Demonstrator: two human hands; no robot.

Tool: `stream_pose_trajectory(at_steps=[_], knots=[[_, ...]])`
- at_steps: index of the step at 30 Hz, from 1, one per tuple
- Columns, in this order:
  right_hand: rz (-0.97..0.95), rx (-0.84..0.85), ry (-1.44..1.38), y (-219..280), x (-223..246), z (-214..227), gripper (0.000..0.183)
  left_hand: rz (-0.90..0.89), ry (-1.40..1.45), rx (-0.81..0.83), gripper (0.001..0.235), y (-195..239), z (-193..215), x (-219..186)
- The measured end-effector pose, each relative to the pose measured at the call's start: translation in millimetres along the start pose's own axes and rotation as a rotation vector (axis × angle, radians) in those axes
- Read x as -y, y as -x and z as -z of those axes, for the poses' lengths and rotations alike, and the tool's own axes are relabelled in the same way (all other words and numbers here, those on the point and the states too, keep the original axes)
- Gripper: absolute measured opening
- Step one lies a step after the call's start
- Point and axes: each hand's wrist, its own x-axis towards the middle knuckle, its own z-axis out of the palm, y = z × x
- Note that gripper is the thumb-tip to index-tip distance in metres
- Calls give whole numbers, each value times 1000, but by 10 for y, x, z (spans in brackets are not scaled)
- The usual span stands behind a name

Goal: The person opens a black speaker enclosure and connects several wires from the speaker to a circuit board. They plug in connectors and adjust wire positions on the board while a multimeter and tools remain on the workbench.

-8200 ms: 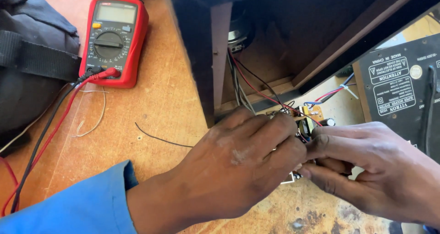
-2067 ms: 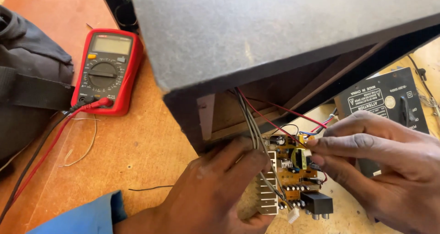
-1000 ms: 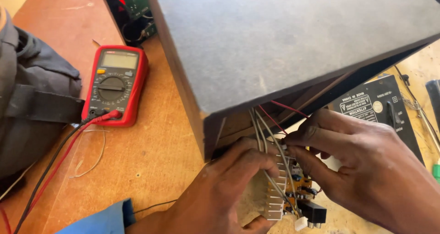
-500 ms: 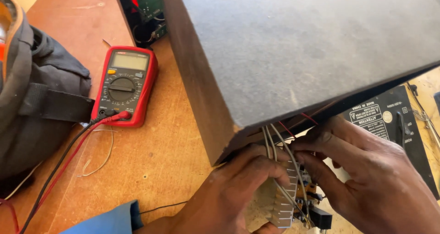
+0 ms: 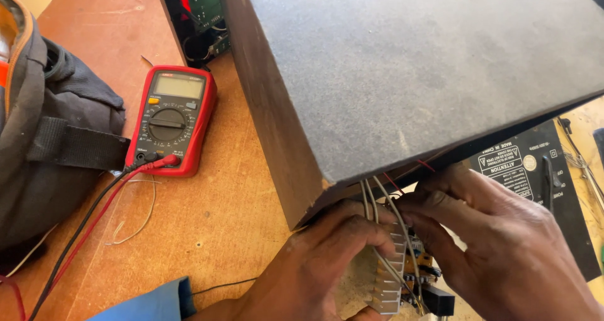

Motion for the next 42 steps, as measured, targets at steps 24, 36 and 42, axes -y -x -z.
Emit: stream_pose_trajectory(at_steps=[24,36,42], knots=[[91,132,-144,-74,-70,28,26,94,-1,-30,51,61,1,80],[57,300,-435,-137,-146,-50,40,140,66,-32,44,16,27,126],[-91,381,-298,-84,-166,69,36,140,14,-27,52,8,-85,81]])
